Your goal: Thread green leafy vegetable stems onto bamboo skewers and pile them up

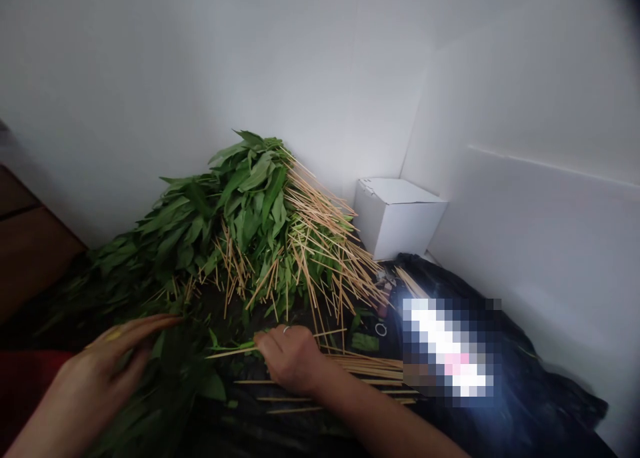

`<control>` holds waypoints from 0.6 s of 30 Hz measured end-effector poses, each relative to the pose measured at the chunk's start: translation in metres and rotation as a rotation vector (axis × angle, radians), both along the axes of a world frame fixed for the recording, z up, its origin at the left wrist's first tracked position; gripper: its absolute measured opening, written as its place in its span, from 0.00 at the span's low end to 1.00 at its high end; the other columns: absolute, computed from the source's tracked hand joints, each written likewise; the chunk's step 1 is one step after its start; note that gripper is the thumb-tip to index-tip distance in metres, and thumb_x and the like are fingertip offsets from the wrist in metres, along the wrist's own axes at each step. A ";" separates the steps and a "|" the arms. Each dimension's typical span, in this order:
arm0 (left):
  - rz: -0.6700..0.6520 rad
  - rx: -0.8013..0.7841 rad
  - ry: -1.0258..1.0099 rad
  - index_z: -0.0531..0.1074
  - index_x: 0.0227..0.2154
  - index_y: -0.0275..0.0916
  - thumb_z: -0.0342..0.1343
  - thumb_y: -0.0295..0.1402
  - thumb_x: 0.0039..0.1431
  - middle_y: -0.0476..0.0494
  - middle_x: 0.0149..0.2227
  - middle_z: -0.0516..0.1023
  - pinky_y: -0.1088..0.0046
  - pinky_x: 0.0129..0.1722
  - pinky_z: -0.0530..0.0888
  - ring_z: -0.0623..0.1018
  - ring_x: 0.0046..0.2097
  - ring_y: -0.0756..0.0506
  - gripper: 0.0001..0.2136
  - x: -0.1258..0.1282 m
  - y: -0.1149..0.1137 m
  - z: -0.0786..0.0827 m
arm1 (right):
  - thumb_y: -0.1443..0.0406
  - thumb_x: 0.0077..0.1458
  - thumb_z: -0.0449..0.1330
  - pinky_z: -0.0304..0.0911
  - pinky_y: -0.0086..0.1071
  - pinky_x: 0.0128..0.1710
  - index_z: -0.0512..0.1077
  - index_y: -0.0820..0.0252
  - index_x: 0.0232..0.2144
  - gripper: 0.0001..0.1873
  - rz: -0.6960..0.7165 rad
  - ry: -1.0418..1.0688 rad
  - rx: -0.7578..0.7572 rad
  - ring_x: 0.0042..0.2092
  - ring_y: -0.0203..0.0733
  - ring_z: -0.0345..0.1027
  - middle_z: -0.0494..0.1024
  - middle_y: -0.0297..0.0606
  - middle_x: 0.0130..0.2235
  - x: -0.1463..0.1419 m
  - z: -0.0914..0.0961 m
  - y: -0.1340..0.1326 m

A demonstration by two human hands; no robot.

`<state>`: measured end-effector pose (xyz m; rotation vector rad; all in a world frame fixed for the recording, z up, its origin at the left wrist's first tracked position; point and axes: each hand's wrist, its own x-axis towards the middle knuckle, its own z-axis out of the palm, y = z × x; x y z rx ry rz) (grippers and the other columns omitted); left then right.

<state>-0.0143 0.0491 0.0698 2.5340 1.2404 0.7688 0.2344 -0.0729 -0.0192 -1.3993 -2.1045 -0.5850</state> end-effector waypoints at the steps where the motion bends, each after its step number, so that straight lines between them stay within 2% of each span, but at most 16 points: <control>1: -0.057 -0.043 -0.016 0.77 0.40 0.47 0.49 0.53 0.52 0.49 0.45 0.79 0.62 0.52 0.70 0.76 0.47 0.38 0.21 0.014 -0.009 0.005 | 0.69 0.58 0.46 0.50 0.30 0.22 0.63 0.63 0.41 0.10 0.013 -0.007 0.006 0.28 0.36 0.61 0.68 0.34 0.28 -0.001 0.000 -0.001; 3: -0.178 -0.208 -0.028 0.78 0.39 0.46 0.55 0.50 0.49 0.48 0.43 0.81 0.66 0.48 0.73 0.78 0.44 0.39 0.19 0.039 -0.024 0.009 | 0.69 0.60 0.46 0.50 0.30 0.22 0.63 0.63 0.42 0.10 0.037 -0.025 0.020 0.28 0.35 0.62 0.68 0.34 0.28 -0.002 0.003 -0.004; 5: -0.267 -0.378 -0.039 0.80 0.35 0.46 0.57 0.46 0.49 0.47 0.38 0.82 0.70 0.42 0.75 0.80 0.40 0.40 0.14 0.059 -0.033 0.005 | 0.68 0.60 0.47 0.50 0.30 0.22 0.63 0.64 0.43 0.10 0.056 -0.053 0.044 0.28 0.35 0.62 0.68 0.34 0.28 -0.002 0.006 -0.006; 8: -0.326 -0.562 -0.103 0.81 0.30 0.45 0.59 0.41 0.48 0.46 0.33 0.83 0.72 0.36 0.76 0.80 0.36 0.40 0.10 0.074 -0.038 -0.004 | 0.68 0.61 0.47 0.51 0.31 0.22 0.64 0.65 0.43 0.10 0.071 -0.072 0.080 0.29 0.36 0.63 0.68 0.33 0.28 -0.001 0.012 -0.008; 10: -0.333 -0.648 -0.160 0.82 0.30 0.45 0.60 0.40 0.47 0.46 0.31 0.83 0.71 0.35 0.77 0.80 0.35 0.39 0.09 0.078 -0.041 -0.006 | 0.68 0.62 0.47 0.51 0.31 0.22 0.64 0.65 0.43 0.09 0.064 -0.067 0.081 0.28 0.35 0.63 0.68 0.33 0.28 0.000 0.015 -0.009; 13: -0.325 -0.720 -0.206 0.82 0.30 0.45 0.62 0.38 0.43 0.46 0.32 0.83 0.70 0.36 0.77 0.80 0.36 0.38 0.10 0.081 -0.046 0.000 | 0.67 0.63 0.47 0.52 0.30 0.22 0.64 0.65 0.43 0.09 0.038 -0.061 0.065 0.28 0.35 0.63 0.68 0.33 0.27 0.001 0.017 -0.009; 16: -0.291 -0.717 -0.228 0.82 0.30 0.47 0.63 0.38 0.41 0.48 0.32 0.83 0.71 0.36 0.77 0.79 0.35 0.39 0.10 0.083 -0.051 0.009 | 0.65 0.64 0.46 0.52 0.31 0.22 0.63 0.64 0.43 0.10 0.038 -0.038 0.053 0.29 0.36 0.64 0.68 0.33 0.28 0.001 0.016 -0.008; 18: -0.284 -0.721 -0.235 0.81 0.29 0.47 0.62 0.40 0.41 0.49 0.31 0.83 0.72 0.34 0.77 0.79 0.34 0.40 0.09 0.082 -0.052 0.008 | 0.66 0.63 0.46 0.52 0.31 0.22 0.64 0.64 0.44 0.11 0.035 -0.026 0.043 0.29 0.36 0.63 0.69 0.34 0.28 0.001 0.014 -0.008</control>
